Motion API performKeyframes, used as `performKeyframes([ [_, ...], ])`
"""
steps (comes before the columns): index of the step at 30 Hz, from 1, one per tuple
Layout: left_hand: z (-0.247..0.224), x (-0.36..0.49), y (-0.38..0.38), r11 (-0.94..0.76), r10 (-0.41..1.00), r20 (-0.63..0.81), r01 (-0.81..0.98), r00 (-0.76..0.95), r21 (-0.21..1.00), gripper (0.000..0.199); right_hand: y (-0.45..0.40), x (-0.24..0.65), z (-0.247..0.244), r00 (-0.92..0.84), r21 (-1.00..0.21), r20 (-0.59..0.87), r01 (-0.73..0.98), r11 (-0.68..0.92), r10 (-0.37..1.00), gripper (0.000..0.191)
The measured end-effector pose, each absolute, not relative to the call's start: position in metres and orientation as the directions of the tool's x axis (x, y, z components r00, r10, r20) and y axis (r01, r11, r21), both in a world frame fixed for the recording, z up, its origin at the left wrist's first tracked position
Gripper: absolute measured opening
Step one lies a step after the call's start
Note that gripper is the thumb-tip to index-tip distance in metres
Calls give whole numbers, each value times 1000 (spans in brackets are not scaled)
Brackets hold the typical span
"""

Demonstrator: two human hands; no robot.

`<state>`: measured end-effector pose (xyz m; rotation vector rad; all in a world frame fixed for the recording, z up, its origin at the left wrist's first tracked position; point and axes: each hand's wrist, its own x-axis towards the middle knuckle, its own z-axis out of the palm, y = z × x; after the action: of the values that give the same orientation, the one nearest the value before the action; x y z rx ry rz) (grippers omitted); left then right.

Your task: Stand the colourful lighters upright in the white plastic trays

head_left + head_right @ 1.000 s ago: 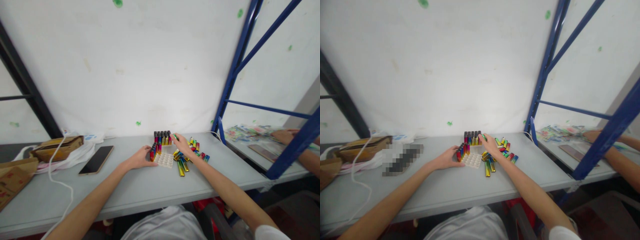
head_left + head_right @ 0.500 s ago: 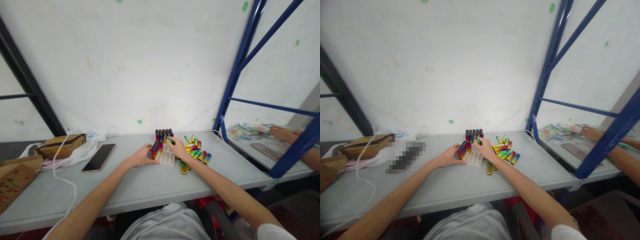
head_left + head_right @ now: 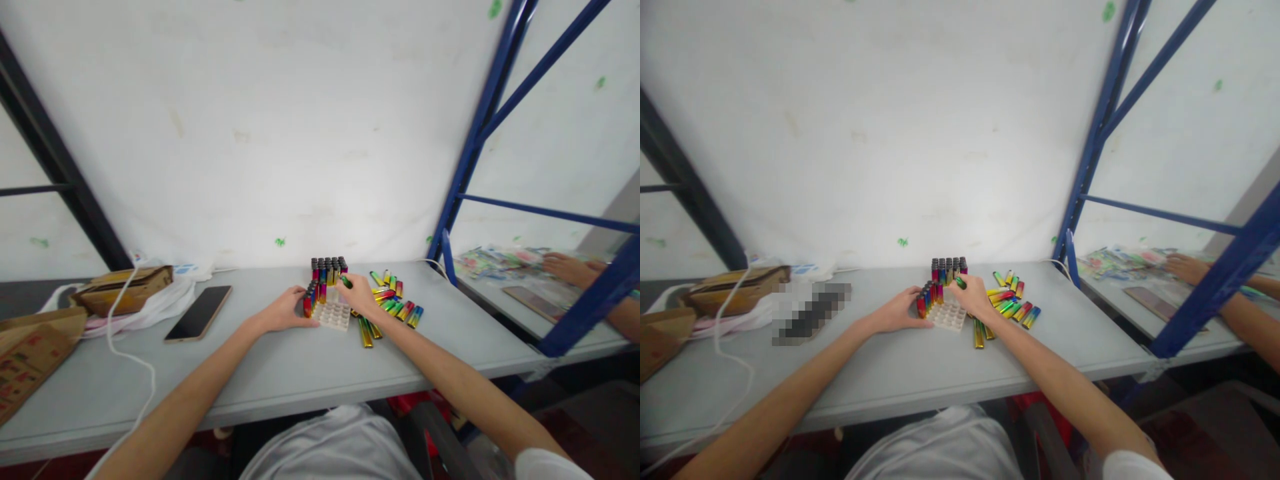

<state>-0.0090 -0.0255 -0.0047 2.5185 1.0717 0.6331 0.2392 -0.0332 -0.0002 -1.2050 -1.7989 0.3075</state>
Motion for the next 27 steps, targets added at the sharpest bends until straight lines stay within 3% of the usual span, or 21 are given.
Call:
performKeyframes([
  [5, -5, -9, -25, -663, 739, 261, 600, 622, 447, 74, -38, 236, 3, -213, -597, 548, 578, 557, 809, 35],
  [11, -7, -9, -25, -663, 739, 277, 592, 614, 458, 75, -44, 233, 9, -392, -406, 605, 597, 692, 693, 43],
  [18, -9, -10, -25, -665, 736, 280, 580, 616, 471, 77, -37, 233, 3, -346, -443, 549, 651, 616, 761, 52],
  [22, -10, -10, -24, -656, 745, 290, 578, 601, 485, 77, -34, 231, -2, -416, -454, 484, 632, 628, 770, 51],
  [27, -9, -9, -24, -652, 744, 287, 564, 603, 506, 75, -34, 226, -2, -432, -323, 429, 746, 582, 793, 43],
])
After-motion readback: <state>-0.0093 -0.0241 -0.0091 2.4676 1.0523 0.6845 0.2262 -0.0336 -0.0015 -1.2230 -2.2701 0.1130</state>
